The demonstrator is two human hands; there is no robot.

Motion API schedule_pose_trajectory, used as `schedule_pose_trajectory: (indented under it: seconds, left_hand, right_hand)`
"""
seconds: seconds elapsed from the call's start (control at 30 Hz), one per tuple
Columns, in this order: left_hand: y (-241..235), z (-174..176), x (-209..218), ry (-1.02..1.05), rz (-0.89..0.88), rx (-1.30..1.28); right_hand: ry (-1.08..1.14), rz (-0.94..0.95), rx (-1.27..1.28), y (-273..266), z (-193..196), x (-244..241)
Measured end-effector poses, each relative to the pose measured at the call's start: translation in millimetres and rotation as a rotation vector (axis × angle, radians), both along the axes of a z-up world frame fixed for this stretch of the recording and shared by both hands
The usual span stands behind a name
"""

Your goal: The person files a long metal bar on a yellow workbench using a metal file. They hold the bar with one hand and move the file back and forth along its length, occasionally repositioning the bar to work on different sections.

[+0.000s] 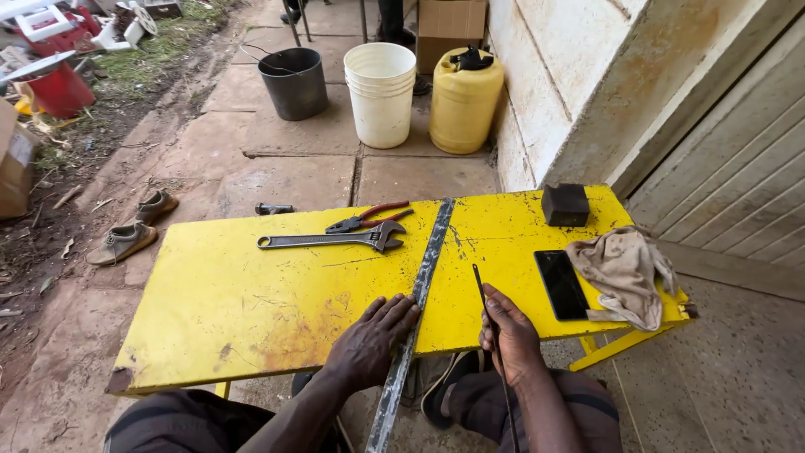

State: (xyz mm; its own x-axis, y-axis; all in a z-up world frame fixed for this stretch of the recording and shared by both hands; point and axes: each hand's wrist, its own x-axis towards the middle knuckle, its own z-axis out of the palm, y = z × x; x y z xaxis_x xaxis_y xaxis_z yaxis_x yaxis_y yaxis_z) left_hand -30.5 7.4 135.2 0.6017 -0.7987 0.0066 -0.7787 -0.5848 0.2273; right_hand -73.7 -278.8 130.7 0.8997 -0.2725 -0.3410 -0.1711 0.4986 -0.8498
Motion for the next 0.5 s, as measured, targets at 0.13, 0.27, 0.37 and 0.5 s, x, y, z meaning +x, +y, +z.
schedule_pose_trajectory:
  seconds: [0.13,0.27,0.37,0.5]
  left_hand:
    - [-7,9,-9,0.041,0.046,0.034]
    - [-9,9,-17,0.064,0.111,-0.004]
    - [-6,10,-31,0.142,0.204,-0.095]
    - [4,11,-53,0.270,0.333,-0.271]
  right_hand:
    - [-0.012,0.001,-0.048,-8,2,-17]
    - [0.044,-0.031,-0.103,-13,10,-29]
    - [0.050,-0.050,-0.122,-12,9,-34]
    - [0.058,-0.076,-0.205,-3,7,-36]
